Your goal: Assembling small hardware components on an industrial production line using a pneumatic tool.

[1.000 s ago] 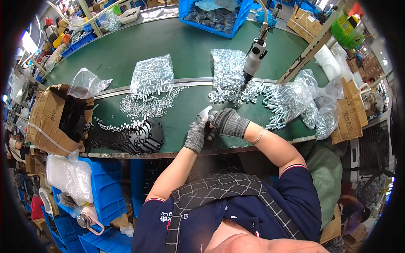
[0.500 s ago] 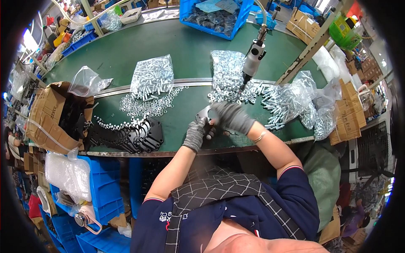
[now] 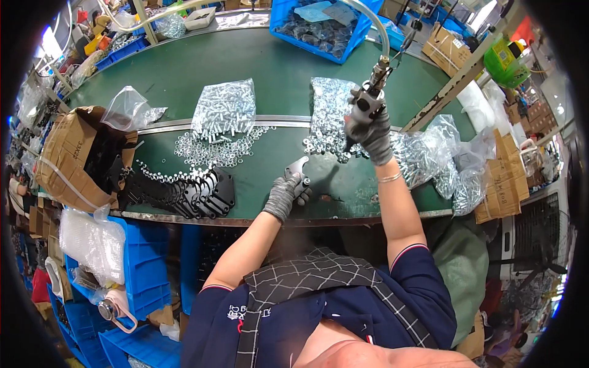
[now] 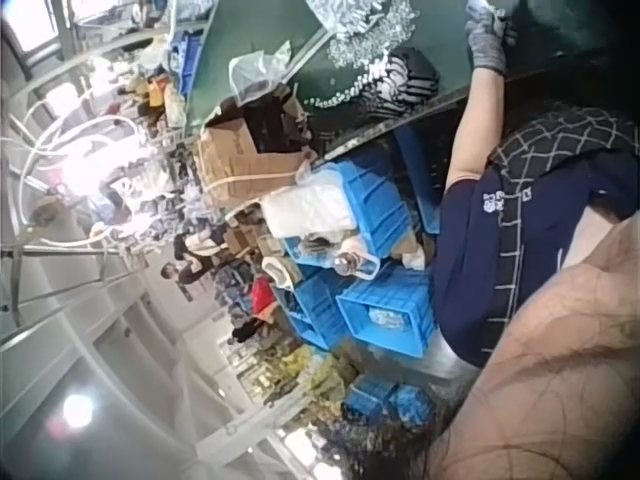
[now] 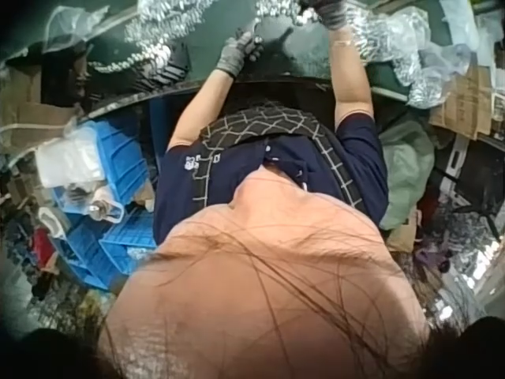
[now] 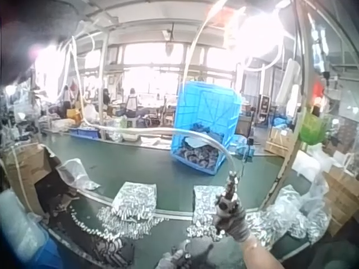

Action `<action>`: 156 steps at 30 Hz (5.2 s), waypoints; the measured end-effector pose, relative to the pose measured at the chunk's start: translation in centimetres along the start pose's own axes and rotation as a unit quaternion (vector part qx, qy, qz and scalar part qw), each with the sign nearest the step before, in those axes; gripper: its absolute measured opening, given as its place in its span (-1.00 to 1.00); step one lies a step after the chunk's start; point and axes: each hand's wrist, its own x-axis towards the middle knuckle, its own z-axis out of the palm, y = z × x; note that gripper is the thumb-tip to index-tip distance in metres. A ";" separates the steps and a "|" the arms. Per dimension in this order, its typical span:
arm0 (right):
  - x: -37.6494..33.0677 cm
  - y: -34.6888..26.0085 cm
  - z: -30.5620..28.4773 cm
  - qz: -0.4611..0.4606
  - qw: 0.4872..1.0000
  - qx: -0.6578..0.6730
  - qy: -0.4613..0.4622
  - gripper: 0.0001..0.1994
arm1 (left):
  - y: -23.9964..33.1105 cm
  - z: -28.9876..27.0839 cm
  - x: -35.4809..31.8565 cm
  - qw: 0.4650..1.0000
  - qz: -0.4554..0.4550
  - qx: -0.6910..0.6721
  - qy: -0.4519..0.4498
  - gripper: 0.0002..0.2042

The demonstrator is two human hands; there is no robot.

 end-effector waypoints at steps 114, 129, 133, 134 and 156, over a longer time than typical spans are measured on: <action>-11.3 12.0 4.7 0.069 0.895 -0.441 0.010 -0.87 | -1.9 -3.9 -4.4 0.887 -0.065 -0.375 -0.262 -0.68; -5.5 12.6 -1.3 0.048 0.660 -0.750 0.030 -0.84 | 0.7 -4.0 -2.8 0.992 0.054 -0.100 -0.055 -0.72; -1.9 13.4 -4.2 0.010 0.434 -0.900 -0.029 -0.80 | 0.6 -1.8 -0.8 0.999 0.008 -0.011 -0.038 -0.69; -1.2 13.5 -4.6 0.003 0.418 -0.907 -0.050 -0.80 | 0.4 -1.4 -0.5 0.999 -0.021 -0.020 -0.038 -0.70; -5.5 9.3 1.4 -0.054 0.500 -0.805 -0.314 -0.90 | -0.6 -1.4 0.5 1.000 0.001 -0.014 -0.011 -0.77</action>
